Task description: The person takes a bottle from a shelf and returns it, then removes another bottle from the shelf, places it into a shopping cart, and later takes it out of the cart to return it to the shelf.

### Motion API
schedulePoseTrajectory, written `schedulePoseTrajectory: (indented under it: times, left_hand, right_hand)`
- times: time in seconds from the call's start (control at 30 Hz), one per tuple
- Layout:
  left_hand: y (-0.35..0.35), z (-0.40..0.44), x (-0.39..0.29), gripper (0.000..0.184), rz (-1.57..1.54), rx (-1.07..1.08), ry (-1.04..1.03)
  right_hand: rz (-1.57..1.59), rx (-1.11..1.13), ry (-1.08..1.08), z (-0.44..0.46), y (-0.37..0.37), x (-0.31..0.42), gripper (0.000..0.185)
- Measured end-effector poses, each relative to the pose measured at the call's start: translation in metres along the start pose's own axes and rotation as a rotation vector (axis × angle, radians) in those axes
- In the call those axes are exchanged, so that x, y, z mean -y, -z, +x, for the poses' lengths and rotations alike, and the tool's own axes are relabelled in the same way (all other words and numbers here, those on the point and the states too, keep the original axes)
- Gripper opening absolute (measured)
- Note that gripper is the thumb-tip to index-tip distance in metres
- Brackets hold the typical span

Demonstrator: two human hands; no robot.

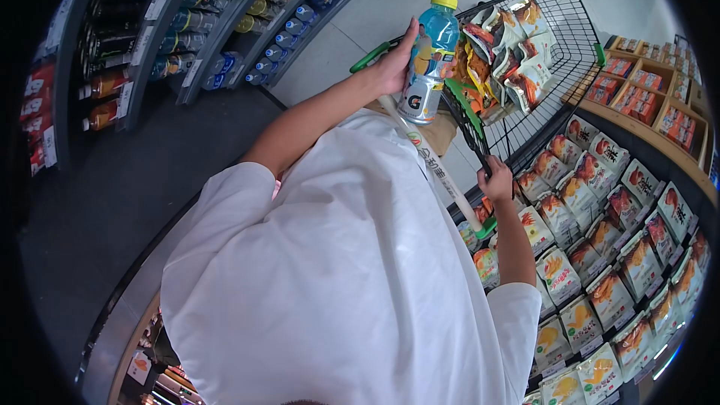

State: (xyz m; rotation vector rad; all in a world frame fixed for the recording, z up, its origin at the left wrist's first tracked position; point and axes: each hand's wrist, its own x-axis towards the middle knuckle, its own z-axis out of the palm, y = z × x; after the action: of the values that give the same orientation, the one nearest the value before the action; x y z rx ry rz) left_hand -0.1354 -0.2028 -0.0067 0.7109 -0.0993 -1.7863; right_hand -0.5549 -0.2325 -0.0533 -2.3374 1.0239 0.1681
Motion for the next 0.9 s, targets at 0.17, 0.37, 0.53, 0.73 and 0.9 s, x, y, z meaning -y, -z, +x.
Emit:
schedulePoseTrajectory:
  times: [0.17,0.37,0.53,0.73,0.9]
  left_hand:
    - [0.009,0.007,0.006,0.104,0.025,0.069,-0.006]
    - [0.003,0.004,0.006,0.106,0.025,-0.050,0.019]
    - [0.003,0.007,0.006,0.103,0.028,-0.101,0.005]
    - [0.005,0.009,0.013,0.097,0.120,-0.127,-0.112]
    - [0.005,0.012,0.019,0.099,0.100,-0.136,-0.037]
  right_hand:
    - [-0.031,0.003,-0.003,-0.001,-0.003,-0.004,0.032]
    - [-0.012,-0.051,0.029,-0.002,-0.003,-0.002,0.030]
    - [0.006,-0.018,0.012,0.001,0.003,0.004,0.024]
    - [0.026,-0.017,0.049,-0.002,0.000,-0.015,0.026]
    - [0.037,0.001,0.045,-0.002,0.004,-0.020,0.027]
